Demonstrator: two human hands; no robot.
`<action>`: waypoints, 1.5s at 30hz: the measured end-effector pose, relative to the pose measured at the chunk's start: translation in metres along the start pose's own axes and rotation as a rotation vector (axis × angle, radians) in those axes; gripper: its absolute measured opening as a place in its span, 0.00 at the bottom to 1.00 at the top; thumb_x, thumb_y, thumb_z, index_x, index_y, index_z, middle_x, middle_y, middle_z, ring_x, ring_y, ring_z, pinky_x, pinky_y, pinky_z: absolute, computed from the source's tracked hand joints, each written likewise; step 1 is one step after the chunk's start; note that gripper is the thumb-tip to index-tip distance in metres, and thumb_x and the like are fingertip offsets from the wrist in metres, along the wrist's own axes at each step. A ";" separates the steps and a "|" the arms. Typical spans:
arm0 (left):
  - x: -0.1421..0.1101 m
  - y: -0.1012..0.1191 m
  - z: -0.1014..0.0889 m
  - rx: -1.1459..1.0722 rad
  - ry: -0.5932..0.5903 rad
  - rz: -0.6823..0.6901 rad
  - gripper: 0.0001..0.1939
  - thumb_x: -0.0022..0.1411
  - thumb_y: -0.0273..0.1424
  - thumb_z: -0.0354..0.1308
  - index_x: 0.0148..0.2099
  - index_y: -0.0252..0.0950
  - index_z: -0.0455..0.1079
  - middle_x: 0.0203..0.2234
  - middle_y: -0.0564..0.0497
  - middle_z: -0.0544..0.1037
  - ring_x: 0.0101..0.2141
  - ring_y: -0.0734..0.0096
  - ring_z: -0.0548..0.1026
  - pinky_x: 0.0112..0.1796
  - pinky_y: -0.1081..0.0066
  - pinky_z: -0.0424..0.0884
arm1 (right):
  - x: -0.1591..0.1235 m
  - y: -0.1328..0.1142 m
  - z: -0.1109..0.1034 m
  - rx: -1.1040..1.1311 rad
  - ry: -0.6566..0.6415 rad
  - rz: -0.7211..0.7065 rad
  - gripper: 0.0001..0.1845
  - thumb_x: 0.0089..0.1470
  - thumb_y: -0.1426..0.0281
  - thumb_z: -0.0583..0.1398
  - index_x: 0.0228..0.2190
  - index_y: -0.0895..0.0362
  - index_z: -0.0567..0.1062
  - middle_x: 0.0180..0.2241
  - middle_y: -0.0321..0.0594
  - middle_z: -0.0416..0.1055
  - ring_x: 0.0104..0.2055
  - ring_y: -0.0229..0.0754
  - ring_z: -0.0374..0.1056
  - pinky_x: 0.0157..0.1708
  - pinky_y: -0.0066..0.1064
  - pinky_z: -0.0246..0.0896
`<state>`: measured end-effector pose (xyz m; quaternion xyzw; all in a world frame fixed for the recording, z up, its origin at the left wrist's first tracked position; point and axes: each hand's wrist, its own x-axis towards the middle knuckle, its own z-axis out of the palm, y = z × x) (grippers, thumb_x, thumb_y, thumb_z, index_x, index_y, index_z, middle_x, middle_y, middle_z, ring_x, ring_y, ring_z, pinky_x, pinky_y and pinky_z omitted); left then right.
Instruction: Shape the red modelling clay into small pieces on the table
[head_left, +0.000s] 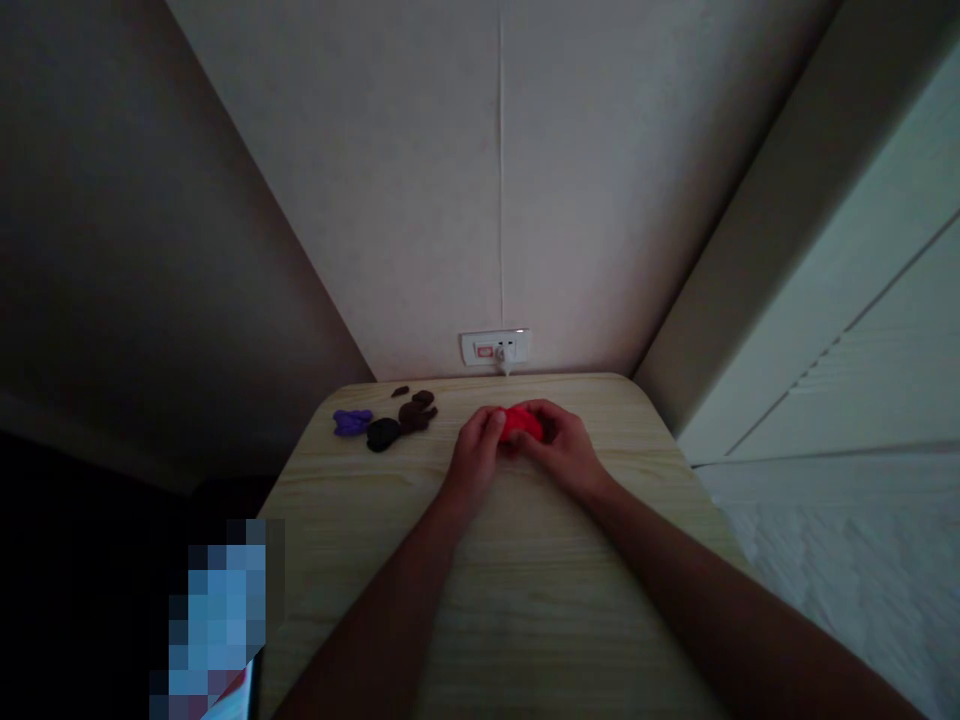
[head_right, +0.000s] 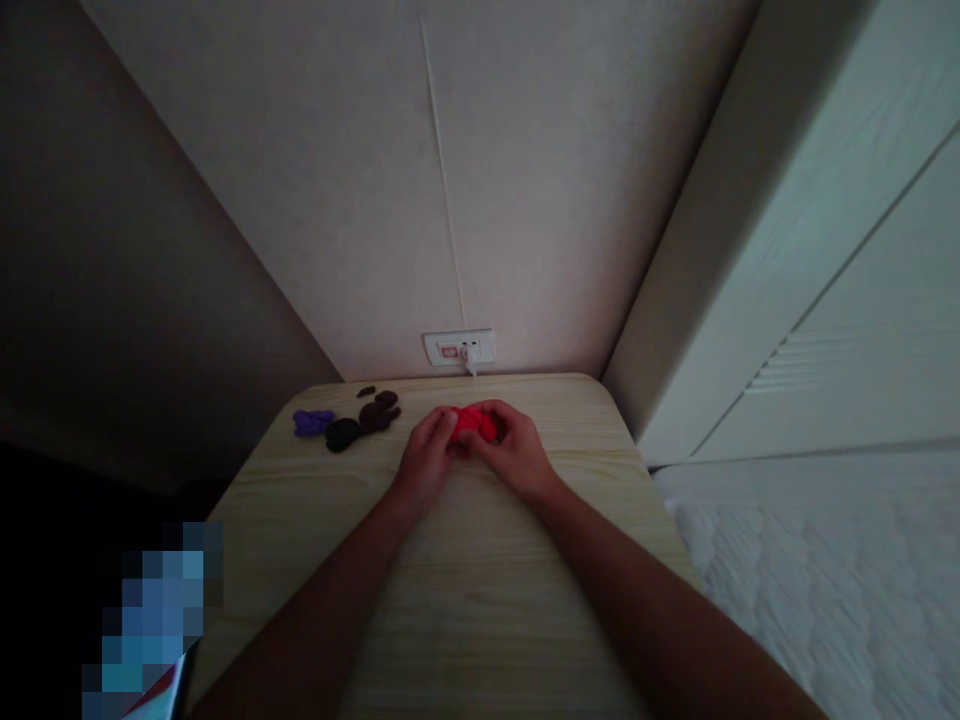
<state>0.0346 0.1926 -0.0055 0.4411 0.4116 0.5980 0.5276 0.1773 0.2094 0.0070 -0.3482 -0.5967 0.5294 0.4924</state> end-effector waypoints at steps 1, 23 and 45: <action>0.000 0.000 -0.001 0.048 0.011 0.024 0.18 0.63 0.47 0.60 0.38 0.35 0.72 0.30 0.51 0.75 0.29 0.71 0.72 0.30 0.72 0.69 | -0.001 0.000 -0.001 -0.039 0.009 -0.018 0.21 0.46 0.59 0.71 0.40 0.55 0.77 0.37 0.41 0.80 0.36 0.44 0.75 0.41 0.36 0.73; 0.000 0.002 -0.003 0.137 0.016 -0.006 0.12 0.59 0.39 0.63 0.34 0.33 0.76 0.25 0.51 0.76 0.29 0.71 0.71 0.34 0.71 0.67 | 0.002 0.001 0.007 0.002 0.103 0.104 0.08 0.42 0.68 0.65 0.27 0.56 0.75 0.23 0.34 0.73 0.25 0.38 0.68 0.28 0.29 0.65; 0.004 0.005 -0.004 -0.005 0.088 0.030 0.14 0.49 0.32 0.72 0.39 0.34 0.77 0.36 0.49 0.81 0.38 0.69 0.78 0.47 0.67 0.71 | 0.003 0.005 -0.003 -0.003 0.155 0.009 0.22 0.45 0.51 0.70 0.34 0.54 0.76 0.31 0.38 0.76 0.31 0.41 0.70 0.35 0.33 0.69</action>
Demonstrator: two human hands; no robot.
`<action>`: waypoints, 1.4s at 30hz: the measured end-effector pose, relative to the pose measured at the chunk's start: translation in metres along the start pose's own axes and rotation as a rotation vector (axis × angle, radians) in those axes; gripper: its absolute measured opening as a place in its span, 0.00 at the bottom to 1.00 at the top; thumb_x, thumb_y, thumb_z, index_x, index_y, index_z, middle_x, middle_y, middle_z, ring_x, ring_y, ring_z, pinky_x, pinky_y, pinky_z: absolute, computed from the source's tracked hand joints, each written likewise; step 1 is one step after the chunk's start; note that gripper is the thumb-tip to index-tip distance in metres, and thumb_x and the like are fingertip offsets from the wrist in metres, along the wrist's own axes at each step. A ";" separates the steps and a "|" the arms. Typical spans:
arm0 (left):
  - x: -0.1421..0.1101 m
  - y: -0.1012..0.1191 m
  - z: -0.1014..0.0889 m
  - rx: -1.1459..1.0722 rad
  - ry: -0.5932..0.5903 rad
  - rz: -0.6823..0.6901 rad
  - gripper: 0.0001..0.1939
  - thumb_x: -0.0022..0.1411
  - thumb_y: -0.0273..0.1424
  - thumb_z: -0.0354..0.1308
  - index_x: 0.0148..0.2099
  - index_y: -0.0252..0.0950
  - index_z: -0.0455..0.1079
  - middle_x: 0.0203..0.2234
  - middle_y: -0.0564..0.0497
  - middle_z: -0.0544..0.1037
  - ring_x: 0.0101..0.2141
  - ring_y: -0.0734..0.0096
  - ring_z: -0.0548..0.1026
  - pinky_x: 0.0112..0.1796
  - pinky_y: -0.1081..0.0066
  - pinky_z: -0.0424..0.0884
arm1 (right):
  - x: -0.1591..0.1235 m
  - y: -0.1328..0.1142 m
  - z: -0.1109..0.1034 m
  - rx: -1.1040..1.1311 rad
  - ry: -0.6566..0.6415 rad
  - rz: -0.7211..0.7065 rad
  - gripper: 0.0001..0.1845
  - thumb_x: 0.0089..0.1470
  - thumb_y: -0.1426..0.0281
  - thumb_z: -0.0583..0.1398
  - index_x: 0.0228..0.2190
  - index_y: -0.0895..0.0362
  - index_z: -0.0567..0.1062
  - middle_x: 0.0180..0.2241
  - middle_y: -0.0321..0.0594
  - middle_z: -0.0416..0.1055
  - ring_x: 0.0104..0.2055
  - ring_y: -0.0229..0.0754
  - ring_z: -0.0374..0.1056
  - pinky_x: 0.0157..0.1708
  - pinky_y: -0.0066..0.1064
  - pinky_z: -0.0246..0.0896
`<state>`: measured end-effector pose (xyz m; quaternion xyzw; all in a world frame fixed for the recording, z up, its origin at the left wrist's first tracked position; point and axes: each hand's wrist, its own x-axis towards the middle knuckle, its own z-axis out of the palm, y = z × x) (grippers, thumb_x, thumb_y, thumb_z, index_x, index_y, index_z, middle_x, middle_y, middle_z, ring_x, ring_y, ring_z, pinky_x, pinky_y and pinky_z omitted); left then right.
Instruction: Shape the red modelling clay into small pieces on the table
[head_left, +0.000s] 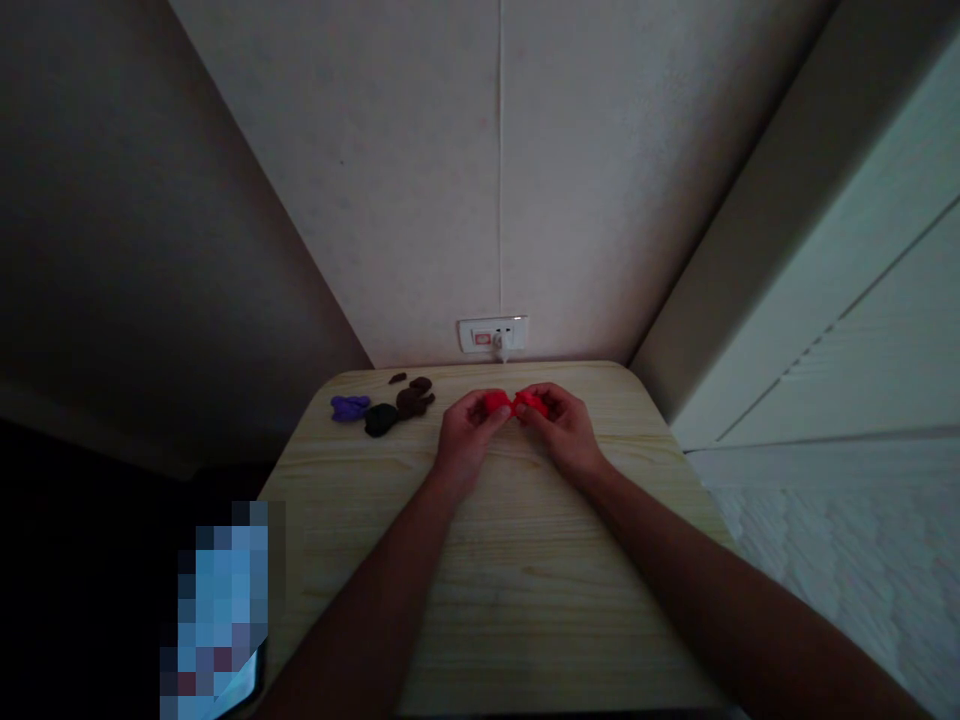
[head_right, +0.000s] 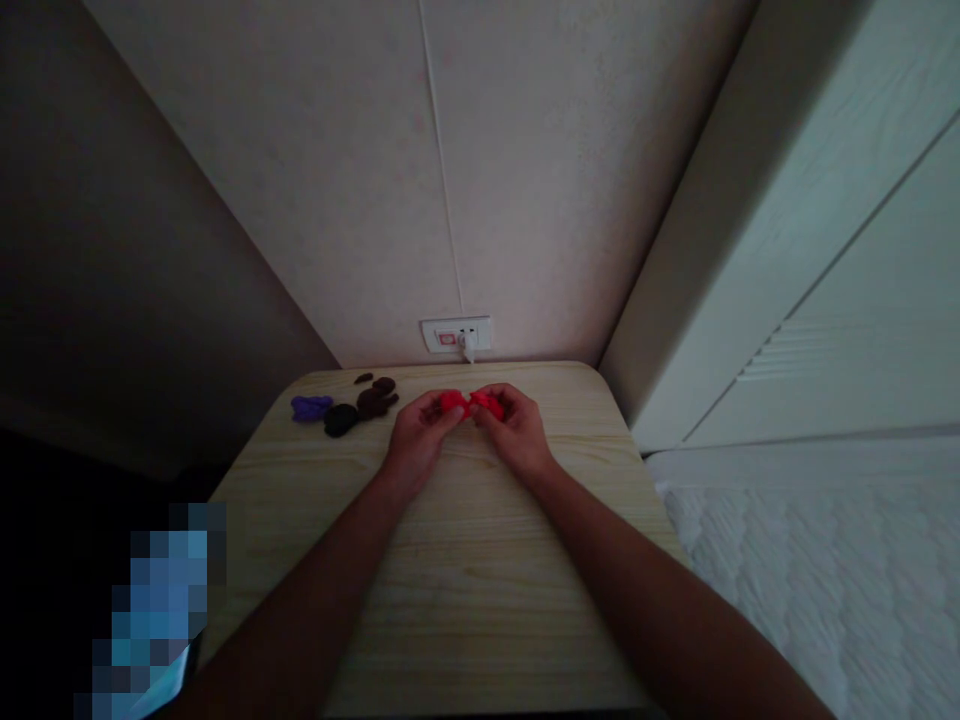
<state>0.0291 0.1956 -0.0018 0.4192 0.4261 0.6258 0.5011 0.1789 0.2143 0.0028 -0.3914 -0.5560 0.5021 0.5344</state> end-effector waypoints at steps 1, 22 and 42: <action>0.000 0.000 0.000 -0.001 0.019 -0.009 0.14 0.49 0.32 0.73 0.39 0.34 0.77 0.36 0.49 0.81 0.38 0.68 0.78 0.46 0.66 0.72 | 0.000 0.000 0.000 -0.008 -0.002 -0.005 0.22 0.45 0.51 0.70 0.34 0.54 0.75 0.31 0.38 0.76 0.31 0.41 0.70 0.35 0.34 0.69; 0.003 0.001 -0.004 -0.106 0.073 -0.062 0.16 0.45 0.31 0.75 0.36 0.33 0.77 0.31 0.48 0.83 0.33 0.69 0.80 0.43 0.67 0.73 | 0.000 0.007 -0.005 0.029 0.045 -0.022 0.18 0.47 0.60 0.71 0.39 0.55 0.79 0.34 0.40 0.78 0.34 0.42 0.73 0.38 0.33 0.70; 0.004 -0.001 -0.008 -0.090 0.025 -0.090 0.15 0.44 0.32 0.76 0.35 0.32 0.81 0.31 0.47 0.83 0.33 0.69 0.78 0.42 0.67 0.72 | 0.000 0.005 0.000 0.106 -0.066 0.101 0.29 0.35 0.66 0.76 0.42 0.55 0.77 0.35 0.39 0.81 0.36 0.43 0.78 0.45 0.36 0.75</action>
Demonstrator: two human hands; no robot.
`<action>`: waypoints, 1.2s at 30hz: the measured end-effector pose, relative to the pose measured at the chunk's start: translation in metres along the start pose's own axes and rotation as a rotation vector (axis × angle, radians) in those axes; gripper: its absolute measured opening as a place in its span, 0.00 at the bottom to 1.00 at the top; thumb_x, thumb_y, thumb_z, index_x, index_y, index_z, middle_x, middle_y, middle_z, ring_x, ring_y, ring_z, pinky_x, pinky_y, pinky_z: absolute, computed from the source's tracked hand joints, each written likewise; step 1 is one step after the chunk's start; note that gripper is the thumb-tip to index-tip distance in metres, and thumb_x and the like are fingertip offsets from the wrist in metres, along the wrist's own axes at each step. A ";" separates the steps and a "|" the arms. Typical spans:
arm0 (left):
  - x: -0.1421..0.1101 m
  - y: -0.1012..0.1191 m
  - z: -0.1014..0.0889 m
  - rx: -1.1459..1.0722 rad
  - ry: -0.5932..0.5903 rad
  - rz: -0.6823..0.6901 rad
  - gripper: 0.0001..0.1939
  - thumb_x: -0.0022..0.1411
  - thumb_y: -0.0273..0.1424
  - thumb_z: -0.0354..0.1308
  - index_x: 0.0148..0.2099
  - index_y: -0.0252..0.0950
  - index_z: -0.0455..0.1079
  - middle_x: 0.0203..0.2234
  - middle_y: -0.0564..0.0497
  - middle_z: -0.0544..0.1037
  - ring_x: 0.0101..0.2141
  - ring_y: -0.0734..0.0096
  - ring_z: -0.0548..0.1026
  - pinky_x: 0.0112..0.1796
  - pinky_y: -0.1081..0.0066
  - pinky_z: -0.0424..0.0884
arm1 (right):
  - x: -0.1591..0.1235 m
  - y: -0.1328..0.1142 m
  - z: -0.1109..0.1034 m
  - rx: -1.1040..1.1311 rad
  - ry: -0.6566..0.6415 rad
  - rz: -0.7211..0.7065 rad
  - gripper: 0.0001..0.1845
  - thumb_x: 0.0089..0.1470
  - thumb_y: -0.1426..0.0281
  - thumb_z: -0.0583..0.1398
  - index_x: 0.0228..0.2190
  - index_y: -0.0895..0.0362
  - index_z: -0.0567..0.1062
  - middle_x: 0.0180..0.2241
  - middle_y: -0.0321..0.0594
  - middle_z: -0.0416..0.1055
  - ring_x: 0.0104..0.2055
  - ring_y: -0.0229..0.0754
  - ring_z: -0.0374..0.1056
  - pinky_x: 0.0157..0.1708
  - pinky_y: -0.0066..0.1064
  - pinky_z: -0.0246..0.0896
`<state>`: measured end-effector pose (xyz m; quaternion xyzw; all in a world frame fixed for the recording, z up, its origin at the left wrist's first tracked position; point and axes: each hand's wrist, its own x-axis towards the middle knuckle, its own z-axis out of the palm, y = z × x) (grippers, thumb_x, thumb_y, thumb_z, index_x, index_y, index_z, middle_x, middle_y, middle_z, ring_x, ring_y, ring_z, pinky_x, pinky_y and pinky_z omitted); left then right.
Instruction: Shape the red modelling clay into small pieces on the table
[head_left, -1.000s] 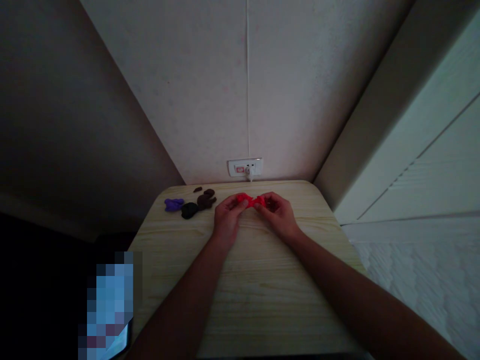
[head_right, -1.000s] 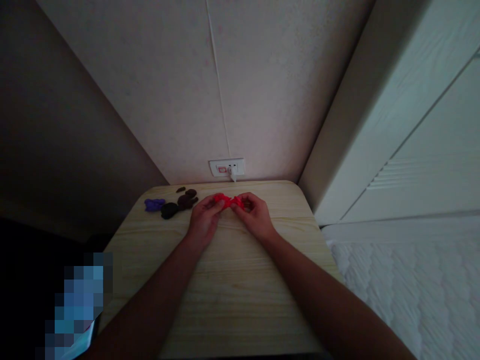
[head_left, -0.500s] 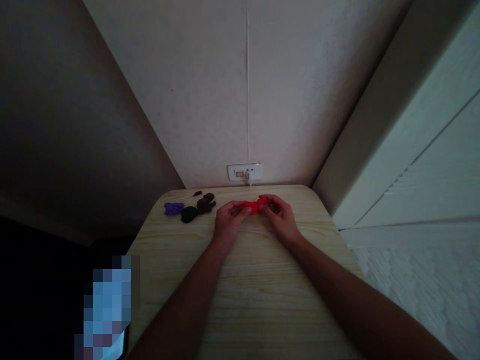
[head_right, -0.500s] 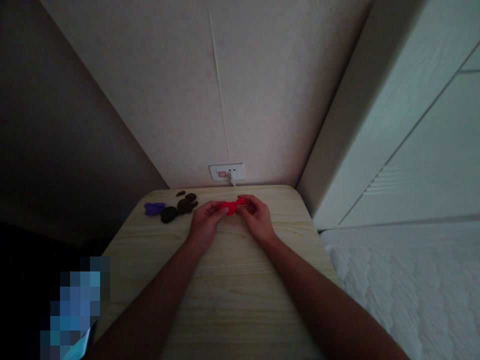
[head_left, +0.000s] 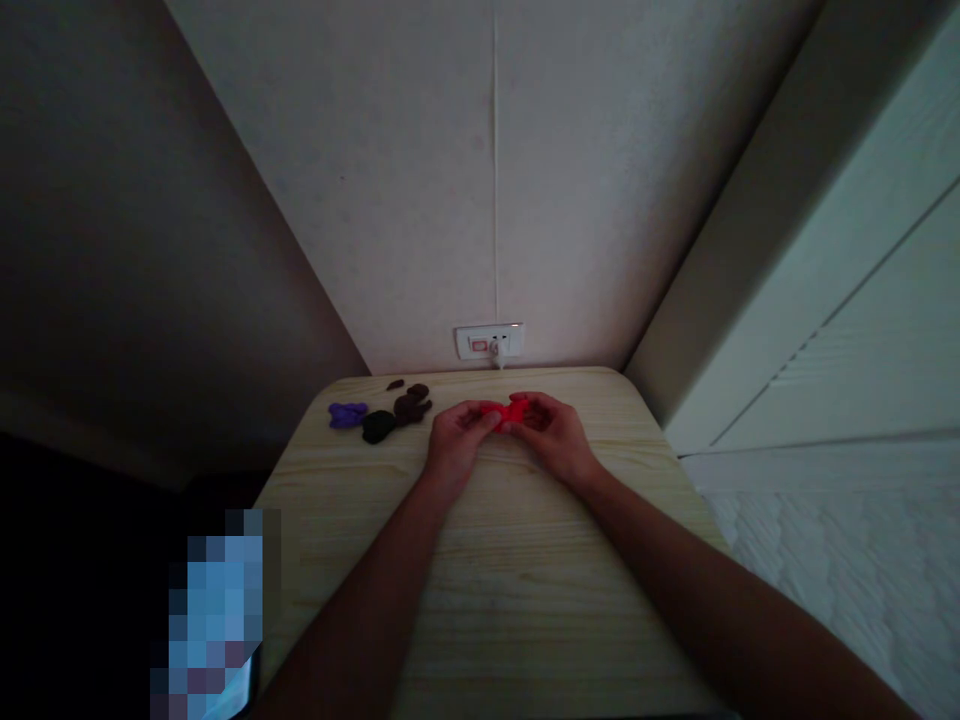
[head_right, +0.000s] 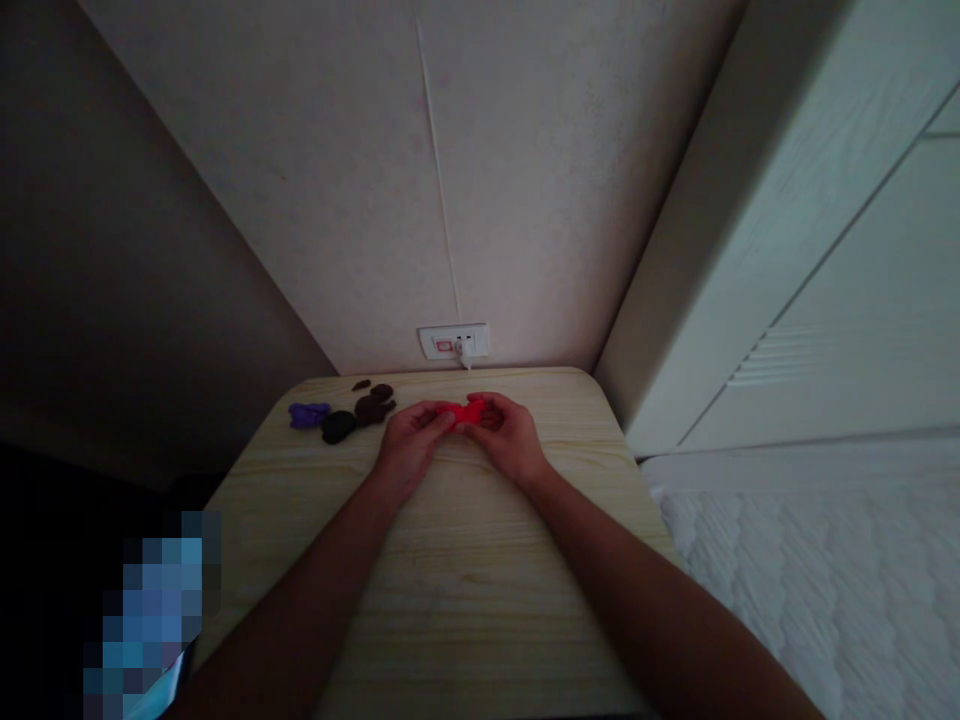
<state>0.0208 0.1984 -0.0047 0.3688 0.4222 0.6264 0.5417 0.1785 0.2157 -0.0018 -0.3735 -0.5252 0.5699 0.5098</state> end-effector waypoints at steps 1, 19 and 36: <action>0.000 0.001 0.000 -0.002 0.005 -0.002 0.15 0.43 0.32 0.76 0.35 0.32 0.81 0.30 0.47 0.83 0.33 0.69 0.78 0.42 0.67 0.72 | 0.000 0.000 0.000 -0.017 0.003 -0.008 0.28 0.36 0.66 0.76 0.42 0.56 0.78 0.35 0.40 0.81 0.36 0.43 0.77 0.45 0.36 0.75; -0.006 0.006 0.009 0.000 0.006 -0.021 0.11 0.45 0.31 0.74 0.31 0.34 0.79 0.29 0.49 0.82 0.33 0.70 0.77 0.40 0.69 0.73 | -0.002 -0.004 0.003 -0.192 0.009 -0.109 0.23 0.38 0.64 0.72 0.38 0.55 0.74 0.31 0.36 0.74 0.32 0.40 0.70 0.36 0.32 0.69; -0.005 0.010 0.005 0.284 -0.114 0.056 0.09 0.51 0.34 0.70 0.31 0.33 0.80 0.25 0.50 0.80 0.29 0.68 0.74 0.35 0.70 0.67 | -0.011 -0.011 0.013 -0.380 0.098 -0.153 0.11 0.44 0.66 0.66 0.27 0.54 0.69 0.21 0.28 0.61 0.24 0.35 0.55 0.24 0.27 0.52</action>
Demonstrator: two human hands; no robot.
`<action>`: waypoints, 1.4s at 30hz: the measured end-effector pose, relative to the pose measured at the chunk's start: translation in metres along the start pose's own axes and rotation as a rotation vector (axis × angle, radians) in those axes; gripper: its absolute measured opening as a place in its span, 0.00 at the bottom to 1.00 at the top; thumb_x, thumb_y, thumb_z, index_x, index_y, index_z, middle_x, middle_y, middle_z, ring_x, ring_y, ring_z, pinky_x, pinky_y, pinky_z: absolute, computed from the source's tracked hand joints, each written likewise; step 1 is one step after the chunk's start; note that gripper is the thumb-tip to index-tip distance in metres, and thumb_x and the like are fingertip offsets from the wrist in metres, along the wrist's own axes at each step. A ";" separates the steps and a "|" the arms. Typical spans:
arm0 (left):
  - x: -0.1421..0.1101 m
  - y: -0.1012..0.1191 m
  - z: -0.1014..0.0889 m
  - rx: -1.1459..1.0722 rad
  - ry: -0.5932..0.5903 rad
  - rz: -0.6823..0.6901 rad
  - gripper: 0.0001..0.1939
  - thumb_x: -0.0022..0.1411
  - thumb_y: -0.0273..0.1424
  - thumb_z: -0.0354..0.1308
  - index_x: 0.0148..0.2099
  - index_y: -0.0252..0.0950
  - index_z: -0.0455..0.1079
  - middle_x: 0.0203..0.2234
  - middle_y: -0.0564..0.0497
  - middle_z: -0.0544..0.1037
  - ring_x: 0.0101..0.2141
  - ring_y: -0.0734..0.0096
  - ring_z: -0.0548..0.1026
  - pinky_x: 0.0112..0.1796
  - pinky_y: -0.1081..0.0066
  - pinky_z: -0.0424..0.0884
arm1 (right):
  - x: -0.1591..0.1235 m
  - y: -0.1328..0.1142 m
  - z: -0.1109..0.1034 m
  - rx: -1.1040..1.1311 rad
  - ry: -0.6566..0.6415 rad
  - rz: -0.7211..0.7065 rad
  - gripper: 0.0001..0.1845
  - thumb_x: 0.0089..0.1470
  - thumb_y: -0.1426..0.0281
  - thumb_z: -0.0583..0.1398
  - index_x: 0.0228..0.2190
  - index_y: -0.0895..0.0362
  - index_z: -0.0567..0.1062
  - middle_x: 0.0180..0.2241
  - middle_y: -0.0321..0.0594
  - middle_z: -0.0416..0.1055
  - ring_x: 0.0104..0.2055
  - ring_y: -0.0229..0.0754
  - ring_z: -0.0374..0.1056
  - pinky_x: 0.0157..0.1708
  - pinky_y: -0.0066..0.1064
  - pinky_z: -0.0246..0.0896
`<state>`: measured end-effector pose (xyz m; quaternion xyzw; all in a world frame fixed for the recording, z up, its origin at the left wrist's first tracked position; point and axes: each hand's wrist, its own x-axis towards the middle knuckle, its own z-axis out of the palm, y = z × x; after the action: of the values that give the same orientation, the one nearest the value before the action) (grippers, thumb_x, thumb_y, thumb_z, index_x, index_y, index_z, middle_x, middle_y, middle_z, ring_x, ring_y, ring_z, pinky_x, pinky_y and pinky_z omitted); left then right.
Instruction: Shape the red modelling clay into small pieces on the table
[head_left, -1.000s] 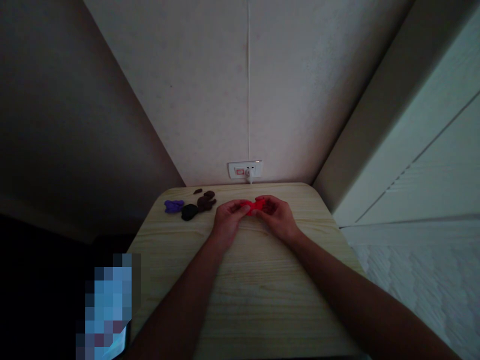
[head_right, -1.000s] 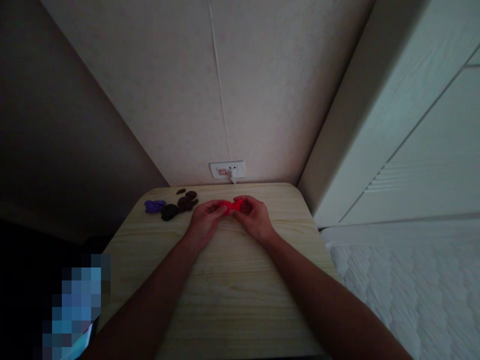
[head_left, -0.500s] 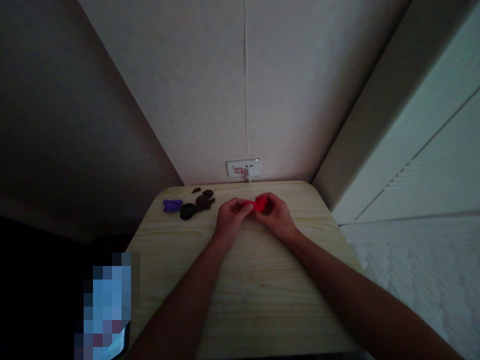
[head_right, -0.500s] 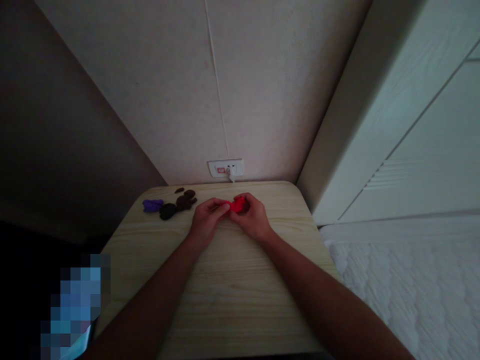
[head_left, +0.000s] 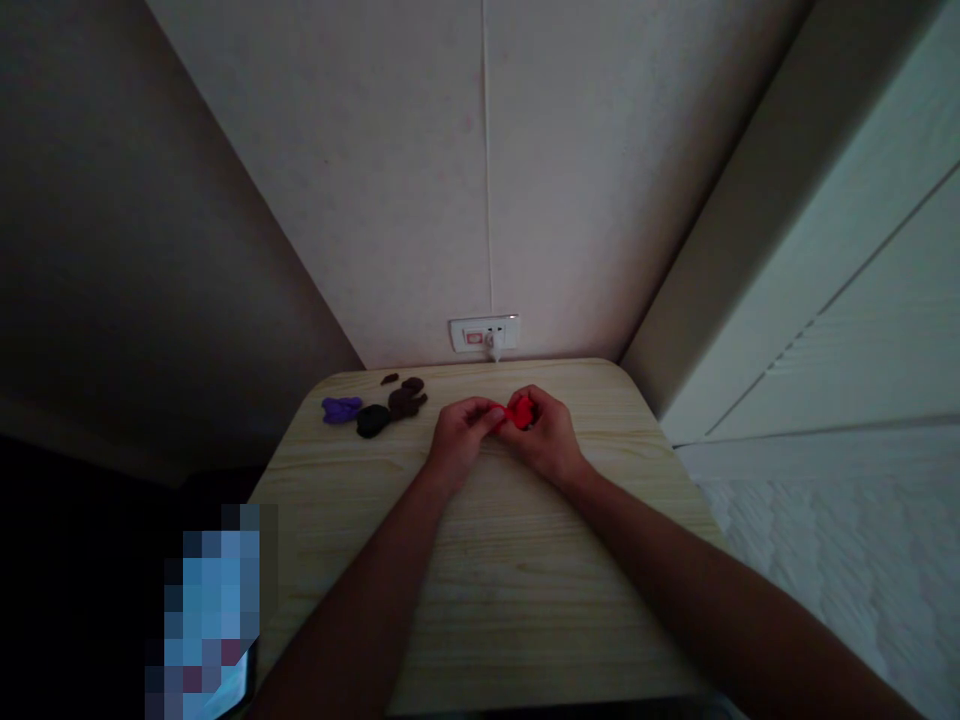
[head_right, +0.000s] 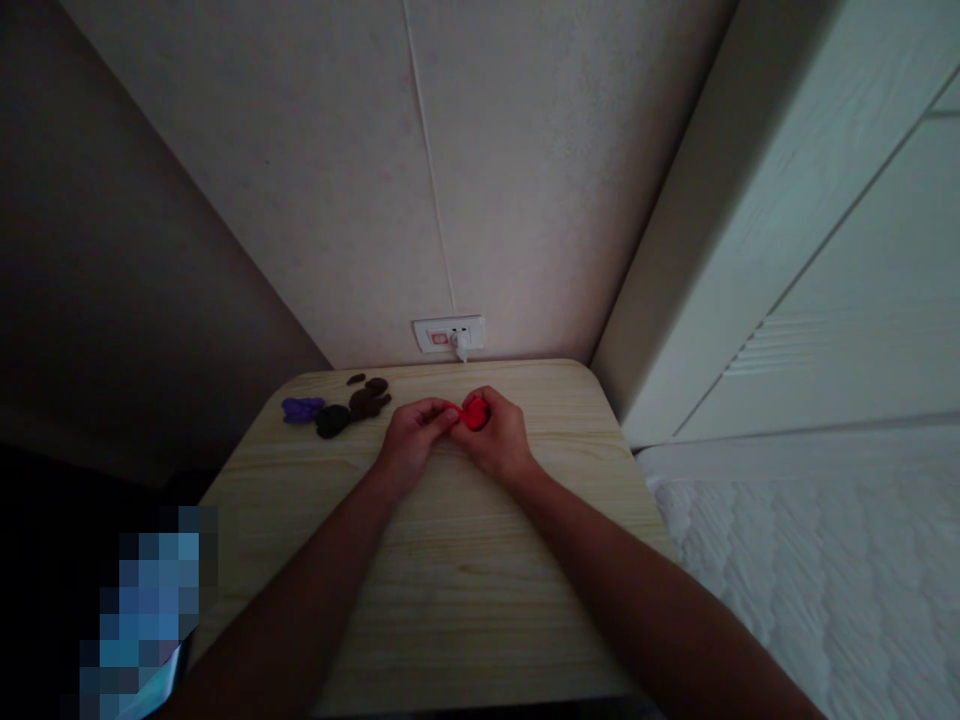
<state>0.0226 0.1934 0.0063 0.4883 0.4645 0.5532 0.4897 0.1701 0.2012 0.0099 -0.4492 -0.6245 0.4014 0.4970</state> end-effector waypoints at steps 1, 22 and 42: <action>0.000 -0.001 0.000 -0.023 -0.003 -0.010 0.09 0.50 0.34 0.70 0.31 0.33 0.80 0.25 0.50 0.80 0.29 0.69 0.74 0.35 0.70 0.67 | 0.000 -0.001 0.000 0.001 0.004 -0.007 0.10 0.44 0.67 0.66 0.27 0.54 0.69 0.21 0.28 0.61 0.24 0.35 0.55 0.25 0.27 0.52; -0.003 0.002 0.006 -0.101 -0.052 0.028 0.09 0.52 0.33 0.70 0.34 0.34 0.76 0.29 0.51 0.78 0.32 0.70 0.74 0.38 0.71 0.68 | 0.003 0.005 -0.009 0.082 -0.029 -0.067 0.09 0.45 0.69 0.65 0.30 0.53 0.70 0.24 0.30 0.63 0.26 0.37 0.58 0.27 0.29 0.56; -0.004 -0.006 0.014 -0.318 0.023 -0.092 0.13 0.51 0.38 0.70 0.30 0.34 0.75 0.25 0.53 0.75 0.29 0.73 0.70 0.35 0.72 0.67 | 0.004 0.003 0.000 0.378 -0.036 0.081 0.15 0.43 0.64 0.68 0.28 0.53 0.67 0.28 0.33 0.70 0.28 0.37 0.63 0.30 0.29 0.61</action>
<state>0.0377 0.1908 0.0019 0.3767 0.3986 0.6022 0.5802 0.1700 0.2063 0.0078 -0.3655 -0.5281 0.5393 0.5447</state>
